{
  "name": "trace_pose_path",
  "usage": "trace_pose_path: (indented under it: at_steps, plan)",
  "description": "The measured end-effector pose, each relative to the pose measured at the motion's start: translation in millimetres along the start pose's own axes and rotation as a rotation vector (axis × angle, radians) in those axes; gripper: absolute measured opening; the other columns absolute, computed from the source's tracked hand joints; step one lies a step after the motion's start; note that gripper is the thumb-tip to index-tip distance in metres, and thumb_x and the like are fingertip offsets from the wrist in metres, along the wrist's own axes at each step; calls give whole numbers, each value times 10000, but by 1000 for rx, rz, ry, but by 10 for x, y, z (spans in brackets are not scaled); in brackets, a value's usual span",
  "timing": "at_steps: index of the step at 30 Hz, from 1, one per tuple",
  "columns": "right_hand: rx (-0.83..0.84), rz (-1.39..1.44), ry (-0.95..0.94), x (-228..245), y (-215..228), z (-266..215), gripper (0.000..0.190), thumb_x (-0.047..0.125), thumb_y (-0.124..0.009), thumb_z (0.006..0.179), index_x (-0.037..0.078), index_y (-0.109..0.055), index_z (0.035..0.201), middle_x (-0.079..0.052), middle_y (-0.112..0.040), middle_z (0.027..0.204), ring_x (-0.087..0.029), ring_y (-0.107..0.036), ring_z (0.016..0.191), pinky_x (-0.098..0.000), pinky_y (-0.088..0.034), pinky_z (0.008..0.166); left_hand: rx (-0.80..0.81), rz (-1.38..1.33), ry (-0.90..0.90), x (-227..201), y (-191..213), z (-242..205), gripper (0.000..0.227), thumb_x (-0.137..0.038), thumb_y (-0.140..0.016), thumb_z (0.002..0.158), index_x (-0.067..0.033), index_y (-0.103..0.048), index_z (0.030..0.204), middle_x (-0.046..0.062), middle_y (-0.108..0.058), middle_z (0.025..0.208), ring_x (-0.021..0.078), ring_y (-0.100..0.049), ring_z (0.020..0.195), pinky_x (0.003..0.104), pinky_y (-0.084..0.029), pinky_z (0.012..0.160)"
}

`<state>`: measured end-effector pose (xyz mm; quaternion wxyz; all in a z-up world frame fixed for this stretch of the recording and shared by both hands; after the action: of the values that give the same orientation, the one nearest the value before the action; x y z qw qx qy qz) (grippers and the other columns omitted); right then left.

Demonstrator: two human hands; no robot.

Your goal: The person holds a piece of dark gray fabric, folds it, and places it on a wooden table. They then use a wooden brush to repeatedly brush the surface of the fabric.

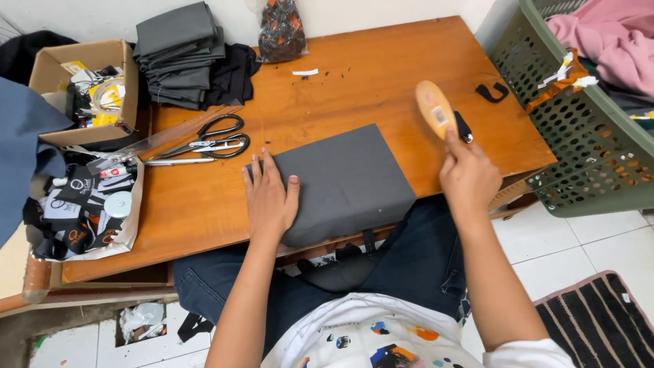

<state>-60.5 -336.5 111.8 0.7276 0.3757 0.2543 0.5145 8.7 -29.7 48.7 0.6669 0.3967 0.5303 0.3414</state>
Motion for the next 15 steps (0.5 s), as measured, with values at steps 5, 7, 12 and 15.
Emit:
trace_pose_path:
  at_steps: [5, 7, 12, 15]
  plan:
    - [53, 277, 288, 968, 184, -472, 330, 243, -477, 805, 403, -591, 1070, 32, -548, 670, -207, -593, 559, -314, -497, 515, 70, 96, -24, 9, -149, 10, 717, -515, -245, 837, -24, -216, 1358, 171, -213, 1407, 290, -97, 1326, 430, 38, 1055]
    - [69, 325, 446, 1223, 151, -589, 337, 228, -465, 790, 411, -578, 1050, 70, -528, 661, -145, -584, 521, -256, -497, 512, 88, 127, -34, 31, -220, 30, 698, -474, -326, 810, -38, -250, 1350, 152, -177, 1425, 274, -78, 1333, 423, 30, 1061]
    - [206, 153, 209, 782, -174, -276, 343, 249, -423, 819, 444, -580, 1053, -4, -542, 697, -252, -595, 535, -371, -512, 504, 109, 143, -1, 73, -244, 35, 699, -466, -316, 800, -48, -241, 1355, 148, -128, 1438, 255, -49, 1339, 433, 44, 1055]
    - [154, -13, 103, 293, -425, -66, 391, 201, -452, 814, 392, -567, 1135, -46, -561, 694, -302, -602, 532, -406, -506, 500, 106, 145, 10, 71, -229, 30, 714, -473, -321, 790, -46, -240, 1356, 157, -128, 1438, 261, -46, 1339, 439, 43, 1053]
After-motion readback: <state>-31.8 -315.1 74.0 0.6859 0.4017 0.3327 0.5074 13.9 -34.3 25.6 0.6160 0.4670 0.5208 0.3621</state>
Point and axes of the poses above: each hand's wrist, its own z-axis towards the middle knuckle, its own y-axis out of the back of the hand, x = y × z, the point moved 10 cm from there along z, towards the middle knuckle
